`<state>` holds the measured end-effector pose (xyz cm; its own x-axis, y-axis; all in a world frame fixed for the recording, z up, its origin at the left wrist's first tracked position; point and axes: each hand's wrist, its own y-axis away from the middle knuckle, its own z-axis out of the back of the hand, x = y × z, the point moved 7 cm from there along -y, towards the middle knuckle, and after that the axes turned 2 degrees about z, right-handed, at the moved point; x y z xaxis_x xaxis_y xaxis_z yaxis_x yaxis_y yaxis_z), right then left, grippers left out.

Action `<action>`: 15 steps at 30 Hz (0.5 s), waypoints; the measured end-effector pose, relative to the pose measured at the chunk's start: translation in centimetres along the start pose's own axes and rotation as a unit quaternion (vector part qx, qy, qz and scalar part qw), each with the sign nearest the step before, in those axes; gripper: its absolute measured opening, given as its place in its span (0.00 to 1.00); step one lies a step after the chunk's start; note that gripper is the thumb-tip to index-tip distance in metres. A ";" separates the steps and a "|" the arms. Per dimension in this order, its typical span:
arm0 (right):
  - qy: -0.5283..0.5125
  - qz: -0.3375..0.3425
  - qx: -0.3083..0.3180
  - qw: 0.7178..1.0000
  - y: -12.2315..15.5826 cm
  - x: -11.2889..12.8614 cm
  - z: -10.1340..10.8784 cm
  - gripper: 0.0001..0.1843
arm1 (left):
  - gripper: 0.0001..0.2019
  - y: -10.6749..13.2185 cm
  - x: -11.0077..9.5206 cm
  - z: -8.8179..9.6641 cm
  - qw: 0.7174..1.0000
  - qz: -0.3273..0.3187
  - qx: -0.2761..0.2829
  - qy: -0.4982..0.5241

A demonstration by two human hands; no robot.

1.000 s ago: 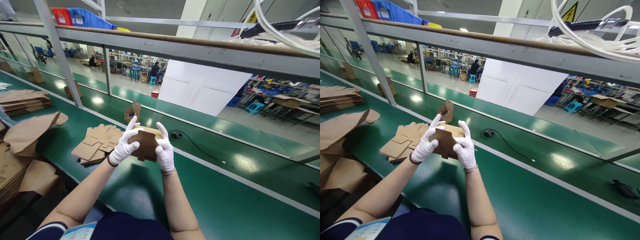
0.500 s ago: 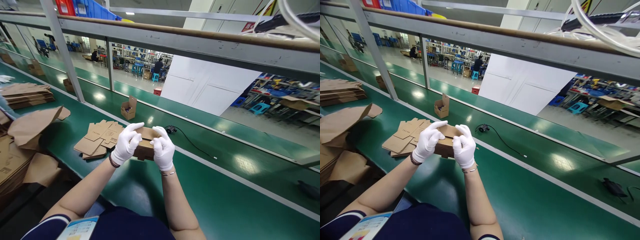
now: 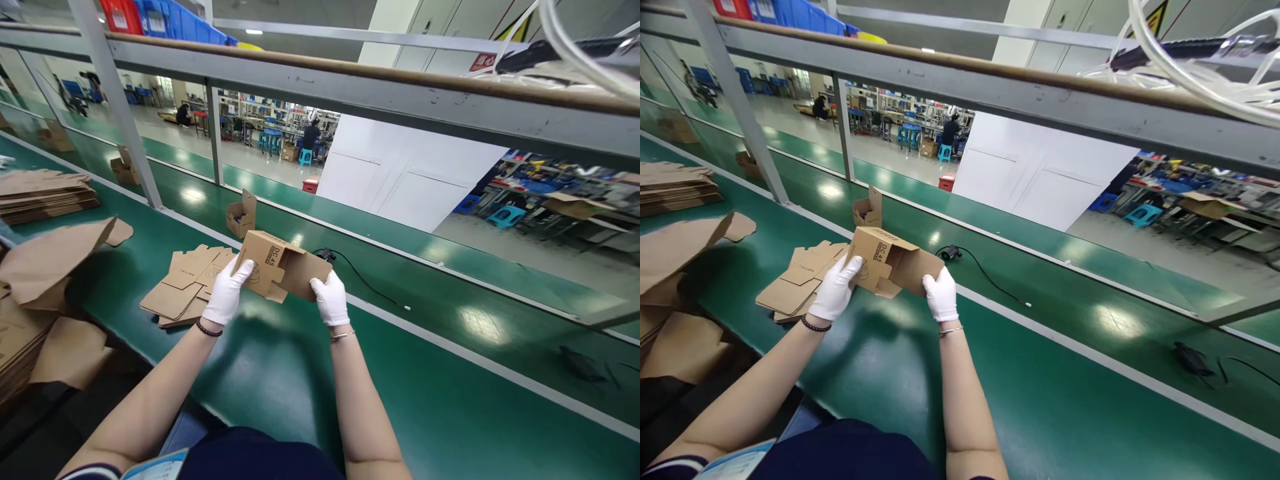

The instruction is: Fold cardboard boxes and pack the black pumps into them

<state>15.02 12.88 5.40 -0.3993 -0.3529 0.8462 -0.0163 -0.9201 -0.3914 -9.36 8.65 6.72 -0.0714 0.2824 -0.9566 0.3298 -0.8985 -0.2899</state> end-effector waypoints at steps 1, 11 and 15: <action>0.060 0.015 -0.002 0.998 -0.1 0.4 0.2 0.19 | 0.41 -0.1 -0.4 -0.2 0.994 -0.043 0.010 -0.101; 0.265 -0.112 0.228 0.930 -6.4 -6.1 -3.8 0.28 | 0.23 -1.0 6.6 -1.8 0.843 -0.001 0.096 -0.529; 0.337 -0.194 0.122 0.913 -12.8 -10.0 -4.4 0.37 | 0.28 -1.3 4.9 -0.7 0.882 -0.088 -0.009 -0.463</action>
<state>15.22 28.88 0.35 -0.8819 0.1162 0.4569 -0.1041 -0.9932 0.0516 -9.48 11.43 2.48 -0.8579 0.0131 -0.5136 0.2524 -0.8600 -0.4435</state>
